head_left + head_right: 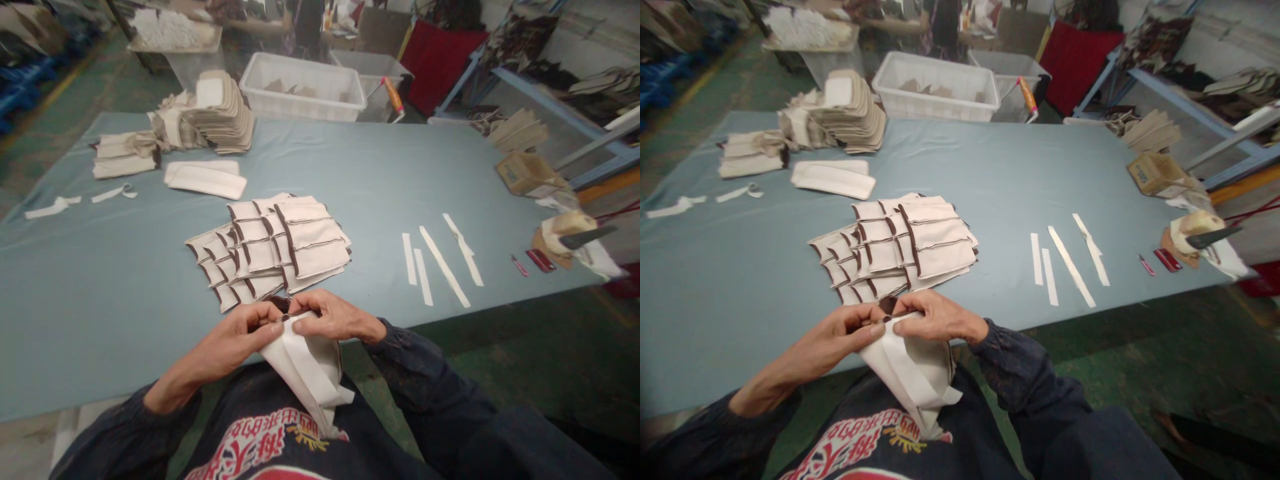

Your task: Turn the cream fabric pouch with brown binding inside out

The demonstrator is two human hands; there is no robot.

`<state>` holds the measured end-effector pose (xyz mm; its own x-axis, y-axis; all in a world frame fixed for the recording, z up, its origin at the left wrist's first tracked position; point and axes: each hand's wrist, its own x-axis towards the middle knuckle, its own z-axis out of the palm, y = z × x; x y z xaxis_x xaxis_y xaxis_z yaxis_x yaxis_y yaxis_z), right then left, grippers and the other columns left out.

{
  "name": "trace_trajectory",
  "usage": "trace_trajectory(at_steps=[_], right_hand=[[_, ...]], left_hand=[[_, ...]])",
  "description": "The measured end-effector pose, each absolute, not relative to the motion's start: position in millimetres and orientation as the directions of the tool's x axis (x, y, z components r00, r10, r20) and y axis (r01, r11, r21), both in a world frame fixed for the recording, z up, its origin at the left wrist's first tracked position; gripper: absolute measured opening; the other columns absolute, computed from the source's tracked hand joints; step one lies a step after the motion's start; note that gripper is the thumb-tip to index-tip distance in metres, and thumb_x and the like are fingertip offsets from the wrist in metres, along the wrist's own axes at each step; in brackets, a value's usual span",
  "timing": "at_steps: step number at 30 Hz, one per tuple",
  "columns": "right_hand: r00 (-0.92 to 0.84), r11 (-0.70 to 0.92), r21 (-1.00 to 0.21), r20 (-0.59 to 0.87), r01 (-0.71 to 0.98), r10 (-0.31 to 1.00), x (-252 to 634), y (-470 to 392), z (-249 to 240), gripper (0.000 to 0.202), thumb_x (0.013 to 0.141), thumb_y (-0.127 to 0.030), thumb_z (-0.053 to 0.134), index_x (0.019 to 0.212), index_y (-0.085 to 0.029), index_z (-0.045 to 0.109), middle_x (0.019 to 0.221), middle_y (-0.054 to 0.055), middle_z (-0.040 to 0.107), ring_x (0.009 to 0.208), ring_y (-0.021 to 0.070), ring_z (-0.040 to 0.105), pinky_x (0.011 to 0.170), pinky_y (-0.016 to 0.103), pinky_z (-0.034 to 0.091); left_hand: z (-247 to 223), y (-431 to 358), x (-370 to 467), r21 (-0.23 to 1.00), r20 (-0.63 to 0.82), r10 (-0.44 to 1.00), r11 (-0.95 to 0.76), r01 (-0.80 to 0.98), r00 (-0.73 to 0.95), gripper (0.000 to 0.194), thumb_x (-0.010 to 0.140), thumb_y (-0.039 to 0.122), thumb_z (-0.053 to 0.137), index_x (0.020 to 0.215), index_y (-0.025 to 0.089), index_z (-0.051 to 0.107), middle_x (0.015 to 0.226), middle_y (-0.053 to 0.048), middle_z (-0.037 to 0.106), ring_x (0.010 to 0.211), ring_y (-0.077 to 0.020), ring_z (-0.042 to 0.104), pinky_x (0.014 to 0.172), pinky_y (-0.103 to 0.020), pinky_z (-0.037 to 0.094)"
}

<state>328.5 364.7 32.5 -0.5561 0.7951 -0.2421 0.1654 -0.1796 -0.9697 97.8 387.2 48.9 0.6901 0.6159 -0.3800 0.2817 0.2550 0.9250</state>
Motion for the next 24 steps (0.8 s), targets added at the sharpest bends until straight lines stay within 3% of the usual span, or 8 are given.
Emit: trace_trajectory(at_steps=[6,13,18,24], right_hand=[[-0.531,-0.103,-0.954,-0.243,0.280,0.812,328,374,38,0.013,0.081,-0.027,0.066,0.086,-0.015,0.064,0.075,-0.004,0.056,0.066,0.0099,0.047,0.060,0.022,0.036],[-0.536,0.037,-0.926,-0.185,0.376,0.824,326,388,54,0.005,0.082,-0.021,0.062,0.081,-0.016,0.063,0.070,-0.005,0.053,0.066,0.0095,0.044,0.060,0.022,0.032],[-0.520,-0.081,-0.952,-0.232,0.296,0.822,320,386,48,0.011,0.084,-0.026,0.063,0.080,-0.016,0.063,0.068,-0.006,0.049,0.062,0.0088,0.040,0.056,0.022,0.029],[-0.450,-0.232,-0.944,-0.317,0.233,0.835,313,382,36,0.009,0.080,-0.024,0.063,0.077,-0.017,0.060,0.067,-0.006,0.048,0.062,0.0093,0.040,0.057,0.023,0.031]], left_hand=[[54,393,93,0.929,-0.361,0.621,0.180,0.322,0.696,0.029,0.094,0.041,0.062,0.098,0.014,0.072,0.084,-0.003,0.064,0.073,-0.0147,0.051,0.064,-0.023,0.042],[66,391,104,0.944,-0.282,0.757,0.109,0.311,0.590,0.016,0.090,0.029,0.061,0.097,0.016,0.066,0.074,0.000,0.067,0.063,-0.0137,0.054,0.056,-0.021,0.039],[63,387,103,0.939,-0.151,0.807,-0.064,0.338,0.572,0.015,0.092,0.024,0.056,0.100,0.018,0.067,0.085,-0.002,0.074,0.073,-0.0168,0.067,0.064,-0.023,0.049],[44,383,101,0.843,0.091,0.806,-0.374,0.386,0.584,0.021,0.095,0.016,0.050,0.106,0.019,0.068,0.090,-0.003,0.076,0.075,-0.0149,0.070,0.071,-0.022,0.053]])
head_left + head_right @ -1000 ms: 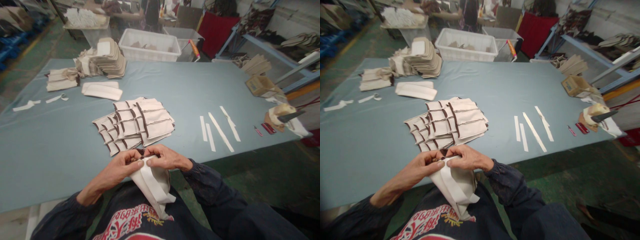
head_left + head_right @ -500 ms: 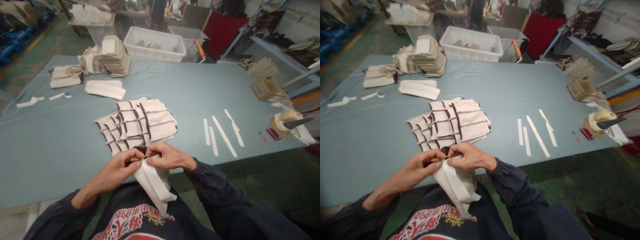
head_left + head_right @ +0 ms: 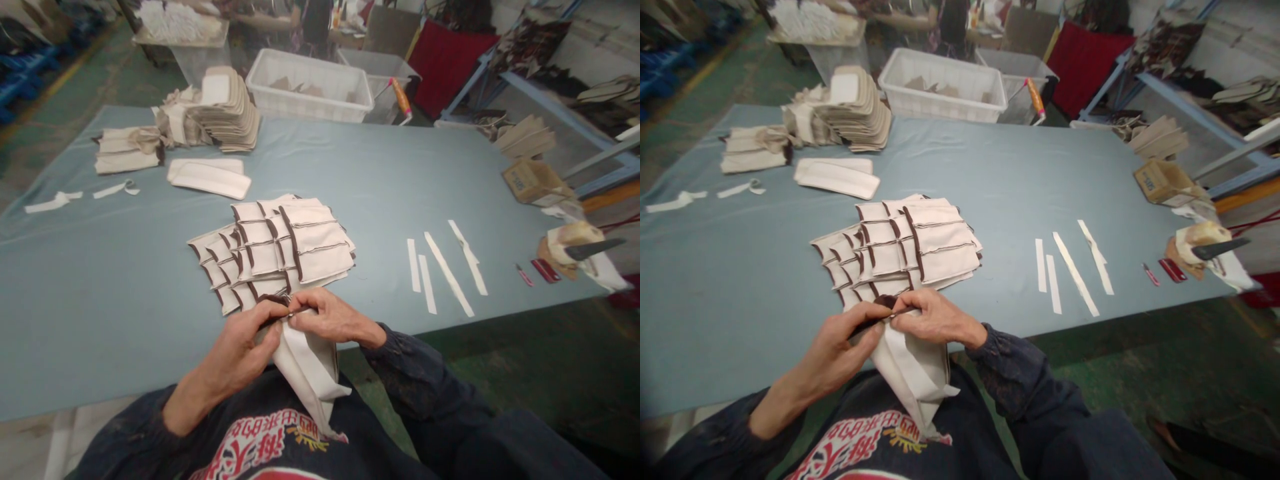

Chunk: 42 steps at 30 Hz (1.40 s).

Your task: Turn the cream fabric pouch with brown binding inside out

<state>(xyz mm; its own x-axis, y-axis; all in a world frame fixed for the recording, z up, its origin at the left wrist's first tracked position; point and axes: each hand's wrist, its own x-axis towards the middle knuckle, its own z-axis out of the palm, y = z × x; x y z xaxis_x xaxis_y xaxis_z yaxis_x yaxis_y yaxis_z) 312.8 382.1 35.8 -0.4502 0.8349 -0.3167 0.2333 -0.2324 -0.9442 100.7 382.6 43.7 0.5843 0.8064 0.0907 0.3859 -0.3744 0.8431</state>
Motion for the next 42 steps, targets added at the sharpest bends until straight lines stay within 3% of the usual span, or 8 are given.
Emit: trace_trajectory(at_steps=[5,10,20,26,30,34,38,42], right_hand=[[-0.459,-0.262,-0.941,-0.334,0.214,0.823,311,380,31,0.009,0.076,-0.024,0.062,0.073,-0.017,0.057,0.068,-0.005,0.049,0.064,0.0098,0.041,0.058,0.023,0.032],[-0.531,-0.409,-0.910,-0.378,0.062,0.759,312,377,32,0.013,0.076,-0.029,0.065,0.075,-0.019,0.057,0.064,-0.006,0.044,0.057,0.0101,0.034,0.052,0.024,0.026],[-0.519,-0.512,-0.858,-0.460,0.050,0.720,306,378,39,0.009,0.083,-0.021,0.053,0.082,-0.018,0.061,0.056,-0.007,0.038,0.050,0.0101,0.027,0.047,0.024,0.019],[-0.532,-0.362,-0.927,-0.355,0.096,0.768,310,376,46,0.005,0.089,-0.016,0.056,0.088,-0.017,0.061,0.067,-0.006,0.043,0.058,0.0091,0.032,0.054,0.021,0.027],[-0.615,-0.333,-0.939,-0.314,0.088,0.723,320,380,51,0.029,0.099,-0.045,0.058,0.094,-0.016,0.062,0.071,-0.005,0.044,0.061,0.0093,0.034,0.056,0.023,0.028],[-0.637,-0.356,-0.931,-0.325,0.084,0.699,319,384,50,0.058,0.092,-0.073,0.059,0.077,-0.018,0.052,0.069,-0.006,0.037,0.060,0.0085,0.030,0.052,0.023,0.023],[-0.571,-0.471,-0.882,-0.387,0.000,0.724,312,376,50,0.061,0.085,-0.074,0.069,0.075,-0.018,0.048,0.066,-0.008,0.035,0.057,0.0070,0.025,0.050,0.023,0.019],[-0.541,-0.414,-0.909,-0.321,-0.055,0.777,312,368,59,0.052,0.088,-0.065,0.069,0.077,-0.018,0.052,0.065,-0.008,0.034,0.057,0.0075,0.025,0.052,0.023,0.021]], left_hand=[[32,382,99,0.779,0.247,0.726,-0.543,0.315,0.641,0.021,0.093,0.009,0.050,0.102,0.018,0.066,0.087,-0.004,0.075,0.074,-0.0139,0.071,0.070,-0.021,0.053],[28,384,96,0.678,0.394,0.629,-0.691,0.250,0.670,0.027,0.092,0.004,0.050,0.108,0.020,0.065,0.081,-0.004,0.074,0.068,-0.0136,0.069,0.063,-0.021,0.051],[17,386,89,0.584,0.546,0.574,-0.783,0.214,0.610,0.036,0.091,0.001,0.055,0.119,0.022,0.061,0.088,-0.007,0.078,0.075,-0.0151,0.074,0.065,-0.020,0.053],[13,389,84,0.532,0.550,0.528,-0.819,0.215,0.648,0.038,0.091,0.002,0.055,0.122,0.022,0.059,0.090,-0.010,0.078,0.076,-0.0170,0.075,0.066,-0.021,0.055],[19,392,84,0.471,0.583,0.503,-0.849,0.239,0.639,0.031,0.090,0.003,0.055,0.115,0.021,0.061,0.091,-0.010,0.079,0.076,-0.0175,0.076,0.069,-0.022,0.057],[23,392,90,0.418,0.627,0.476,-0.874,0.249,0.617,0.026,0.090,0.002,0.054,0.108,0.019,0.063,0.090,-0.010,0.080,0.075,-0.0175,0.076,0.070,-0.023,0.059],[23,387,95,0.485,0.666,0.509,-0.851,0.202,0.546,0.027,0.090,0.001,0.057,0.110,0.018,0.063,0.090,-0.008,0.079,0.075,-0.0163,0.075,0.070,-0.023,0.059],[30,381,91,0.697,0.528,0.684,-0.687,0.203,0.503,0.028,0.090,0.009,0.060,0.117,0.019,0.061,0.086,-0.002,0.076,0.070,-0.0139,0.072,0.068,-0.021,0.056]])
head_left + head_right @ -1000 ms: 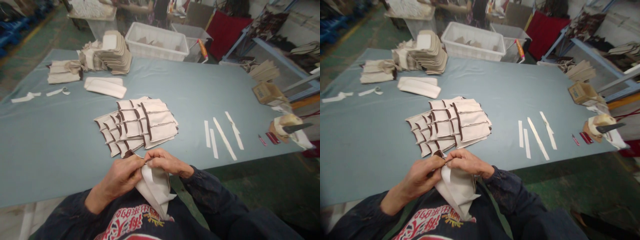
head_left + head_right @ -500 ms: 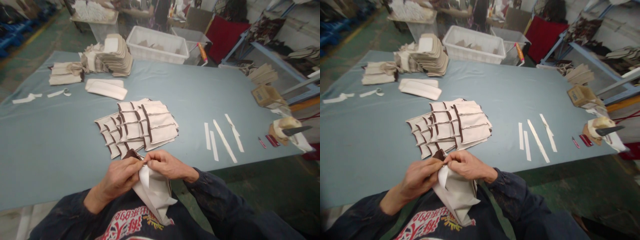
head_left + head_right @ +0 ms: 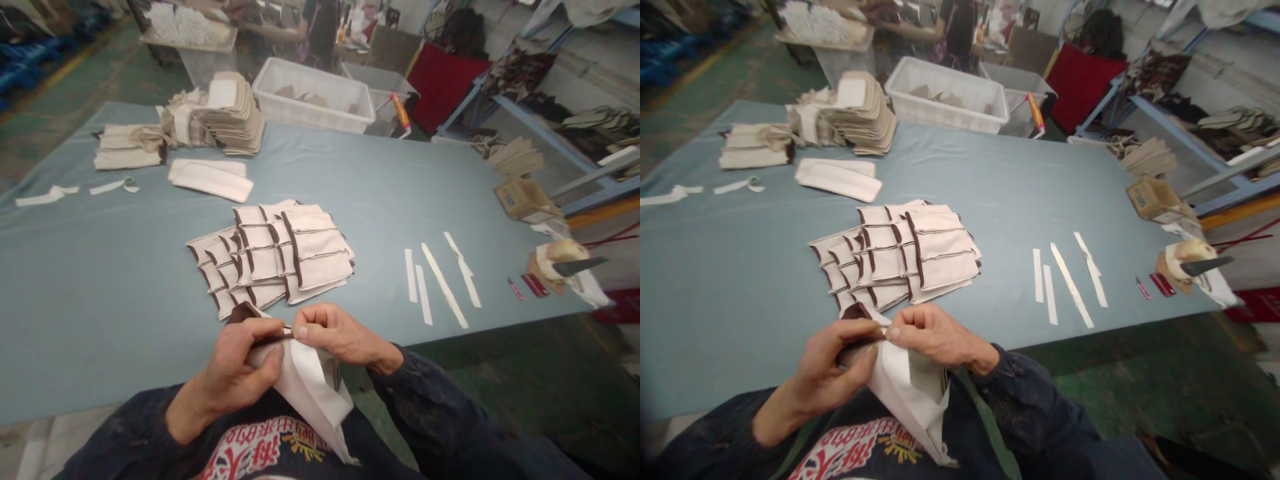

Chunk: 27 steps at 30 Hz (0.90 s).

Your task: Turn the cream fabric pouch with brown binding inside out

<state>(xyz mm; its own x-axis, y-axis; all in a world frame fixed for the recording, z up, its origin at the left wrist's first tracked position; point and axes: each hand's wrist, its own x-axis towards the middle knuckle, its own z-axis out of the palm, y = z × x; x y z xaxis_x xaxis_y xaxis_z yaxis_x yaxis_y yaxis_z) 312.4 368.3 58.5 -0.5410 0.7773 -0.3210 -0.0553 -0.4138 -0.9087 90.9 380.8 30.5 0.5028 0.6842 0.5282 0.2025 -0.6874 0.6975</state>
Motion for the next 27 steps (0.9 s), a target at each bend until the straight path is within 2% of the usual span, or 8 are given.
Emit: trace_trajectory(at_steps=[3,6,11,13,15,20,24,27], right_hand=[[-0.505,-0.279,-0.960,-0.244,0.007,0.828,315,368,69,0.036,0.091,-0.048,0.067,0.076,-0.018,0.054,0.065,-0.007,0.039,0.058,0.0080,0.030,0.054,0.023,0.027],[-0.468,-0.102,-0.985,-0.156,0.137,0.870,315,369,75,0.019,0.089,-0.029,0.062,0.075,-0.017,0.056,0.066,-0.006,0.045,0.059,0.0084,0.036,0.056,0.022,0.031],[-0.410,0.204,-0.936,0.073,0.286,0.909,313,367,68,0.010,0.083,-0.016,0.057,0.074,-0.018,0.057,0.065,-0.005,0.052,0.058,0.0088,0.041,0.058,0.023,0.033],[-0.393,0.368,-0.862,0.221,0.349,0.892,314,364,64,0.010,0.082,-0.012,0.056,0.074,-0.018,0.057,0.066,-0.004,0.054,0.059,0.0097,0.042,0.059,0.024,0.033],[-0.415,0.459,-0.794,0.291,0.398,0.862,315,361,62,0.010,0.084,-0.012,0.056,0.077,-0.018,0.059,0.068,-0.003,0.057,0.060,0.0110,0.045,0.060,0.025,0.033],[-0.498,0.457,-0.792,0.229,0.405,0.837,322,357,66,0.014,0.098,-0.022,0.059,0.086,-0.018,0.063,0.074,0.000,0.064,0.064,0.0121,0.050,0.062,0.025,0.036],[-0.507,0.452,-0.796,0.216,0.404,0.834,323,356,66,0.015,0.101,-0.024,0.060,0.088,-0.018,0.063,0.077,0.000,0.065,0.066,0.0128,0.052,0.064,0.026,0.037],[-0.484,0.448,-0.790,0.223,0.418,0.846,320,354,64,0.017,0.102,-0.025,0.059,0.086,-0.018,0.062,0.076,0.000,0.064,0.066,0.0131,0.052,0.064,0.026,0.037]], left_hand=[[43,383,87,0.811,0.333,0.739,-0.541,0.221,0.586,0.018,0.097,0.016,0.052,0.111,0.020,0.063,0.086,0.000,0.073,0.072,-0.0131,0.070,0.067,-0.020,0.053],[55,388,87,0.874,0.182,0.723,-0.430,0.228,0.666,0.030,0.106,0.016,0.036,0.097,0.020,0.065,0.081,0.002,0.068,0.071,-0.0114,0.064,0.067,-0.020,0.049],[63,389,97,0.869,0.117,0.682,-0.423,0.259,0.721,0.032,0.108,0.022,0.041,0.078,0.019,0.053,0.070,0.005,0.053,0.063,-0.0105,0.050,0.061,-0.021,0.039],[62,387,98,0.858,0.108,0.663,-0.438,0.268,0.740,0.027,0.107,0.021,0.043,0.081,0.020,0.053,0.072,0.005,0.054,0.064,-0.0103,0.050,0.061,-0.022,0.039],[59,384,97,0.853,0.101,0.635,-0.451,0.262,0.766,0.022,0.106,0.019,0.044,0.087,0.020,0.054,0.074,0.005,0.055,0.065,-0.0101,0.051,0.062,-0.021,0.039],[57,385,88,0.880,0.003,0.645,-0.365,0.304,0.765,0.022,0.103,0.022,0.048,0.082,0.020,0.054,0.071,0.006,0.053,0.062,-0.0105,0.048,0.059,-0.022,0.037],[65,389,86,0.901,-0.110,0.616,-0.269,0.340,0.780,0.021,0.103,0.030,0.049,0.088,0.019,0.061,0.076,0.004,0.058,0.067,-0.0123,0.051,0.062,-0.023,0.040],[72,385,93,0.883,-0.115,0.623,-0.293,0.367,0.774,0.034,0.108,0.035,0.040,0.082,0.020,0.057,0.075,0.004,0.056,0.067,-0.0131,0.051,0.065,-0.025,0.039]])
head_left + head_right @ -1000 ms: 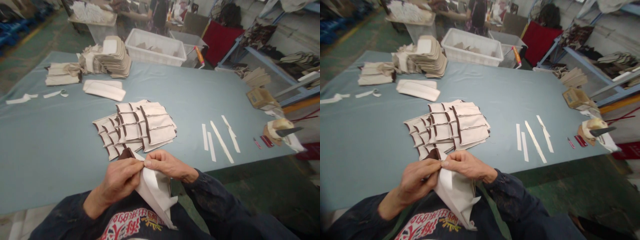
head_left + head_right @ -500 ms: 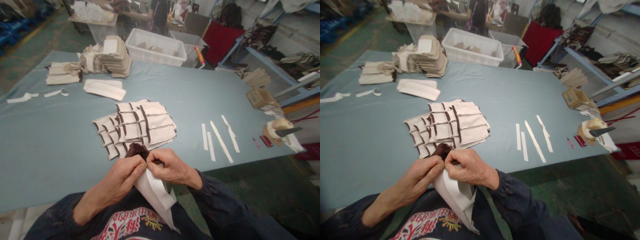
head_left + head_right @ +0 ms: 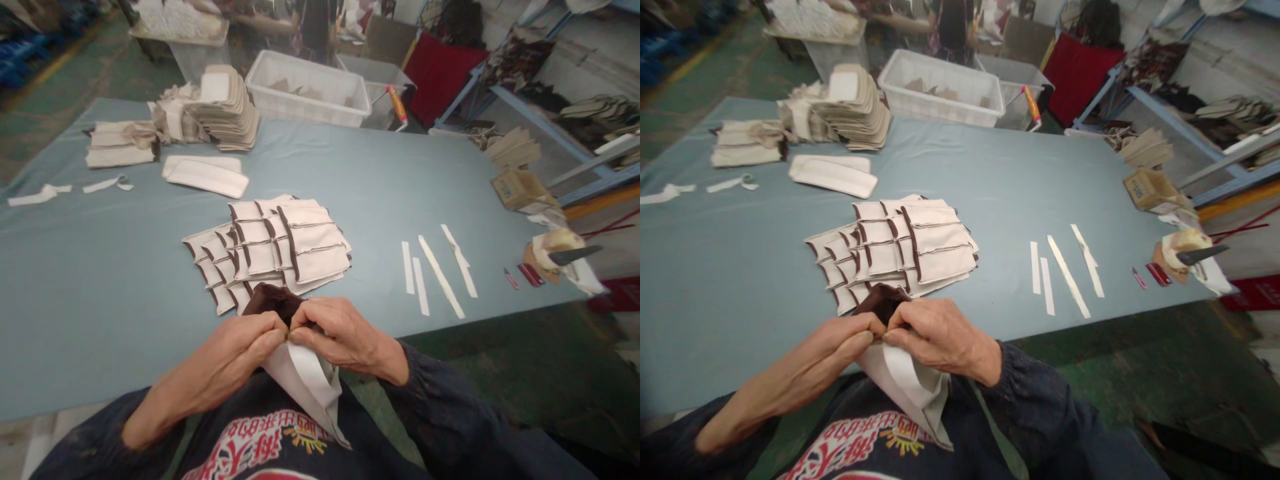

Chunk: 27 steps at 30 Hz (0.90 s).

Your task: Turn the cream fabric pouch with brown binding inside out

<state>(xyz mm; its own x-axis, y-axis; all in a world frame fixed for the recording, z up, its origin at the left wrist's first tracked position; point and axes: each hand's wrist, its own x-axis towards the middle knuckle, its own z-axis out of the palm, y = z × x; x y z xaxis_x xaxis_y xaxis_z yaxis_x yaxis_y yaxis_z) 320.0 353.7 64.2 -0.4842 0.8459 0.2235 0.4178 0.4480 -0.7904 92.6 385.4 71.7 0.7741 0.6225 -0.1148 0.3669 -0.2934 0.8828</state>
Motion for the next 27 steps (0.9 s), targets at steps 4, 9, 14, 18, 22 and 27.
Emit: trace_trajectory(at_steps=[4,9,14,18,22,27], right_hand=[[-0.422,0.422,-0.788,0.230,0.448,0.877,318,350,63,0.023,0.102,-0.031,0.061,0.082,-0.018,0.060,0.073,-0.001,0.061,0.065,0.0127,0.050,0.062,0.026,0.035],[-0.381,0.353,-0.860,0.206,0.370,0.901,318,344,68,0.026,0.098,-0.032,0.066,0.078,-0.018,0.059,0.070,-0.004,0.057,0.063,0.0099,0.047,0.061,0.024,0.034],[-0.422,0.121,-0.961,0.006,0.247,0.907,317,335,83,0.012,0.095,-0.022,0.065,0.084,-0.018,0.063,0.065,-0.007,0.051,0.057,0.0083,0.043,0.057,0.021,0.036],[-0.456,0.153,-0.942,0.000,0.298,0.890,321,330,91,0.007,0.094,-0.016,0.063,0.096,-0.017,0.070,0.071,-0.005,0.059,0.059,0.0084,0.046,0.058,0.021,0.037],[-0.536,0.283,-0.894,0.059,0.347,0.842,327,327,96,0.011,0.096,-0.015,0.061,0.100,-0.017,0.071,0.078,-0.002,0.067,0.065,0.0108,0.055,0.063,0.023,0.041],[-0.658,0.416,-0.803,0.039,0.428,0.752,327,310,117,0.016,0.101,-0.014,0.052,0.104,-0.016,0.067,0.084,0.003,0.071,0.073,0.0148,0.061,0.068,0.027,0.044]], left_hand=[[74,372,109,0.882,-0.064,0.741,-0.271,0.385,0.669,0.046,0.108,0.041,0.036,0.068,0.021,0.041,0.063,0.005,0.043,0.058,-0.0125,0.040,0.057,-0.028,0.030],[62,363,116,0.983,-0.146,0.763,0.042,0.177,0.630,0.056,0.102,0.062,0.047,0.064,0.022,0.036,0.061,0.007,0.033,0.054,-0.0102,0.029,0.050,-0.025,0.026],[48,357,113,0.922,-0.297,0.698,0.387,0.005,0.652,0.067,0.085,0.078,0.063,0.061,0.021,0.036,0.055,0.008,0.030,0.049,-0.0074,0.023,0.044,-0.021,0.022],[46,350,113,0.890,-0.354,0.699,0.456,-0.006,0.621,0.071,0.079,0.082,0.066,0.060,0.022,0.033,0.052,0.009,0.027,0.046,-0.0060,0.019,0.041,-0.020,0.017],[53,352,109,0.951,-0.280,0.696,0.294,0.094,0.662,0.074,0.078,0.086,0.062,0.057,0.021,0.033,0.052,0.009,0.027,0.047,-0.0066,0.022,0.043,-0.020,0.020],[74,349,96,0.959,-0.034,0.617,-0.203,0.200,0.787,0.048,0.102,0.046,0.056,0.064,0.018,0.051,0.056,0.007,0.040,0.050,-0.0080,0.034,0.048,-0.022,0.026]])
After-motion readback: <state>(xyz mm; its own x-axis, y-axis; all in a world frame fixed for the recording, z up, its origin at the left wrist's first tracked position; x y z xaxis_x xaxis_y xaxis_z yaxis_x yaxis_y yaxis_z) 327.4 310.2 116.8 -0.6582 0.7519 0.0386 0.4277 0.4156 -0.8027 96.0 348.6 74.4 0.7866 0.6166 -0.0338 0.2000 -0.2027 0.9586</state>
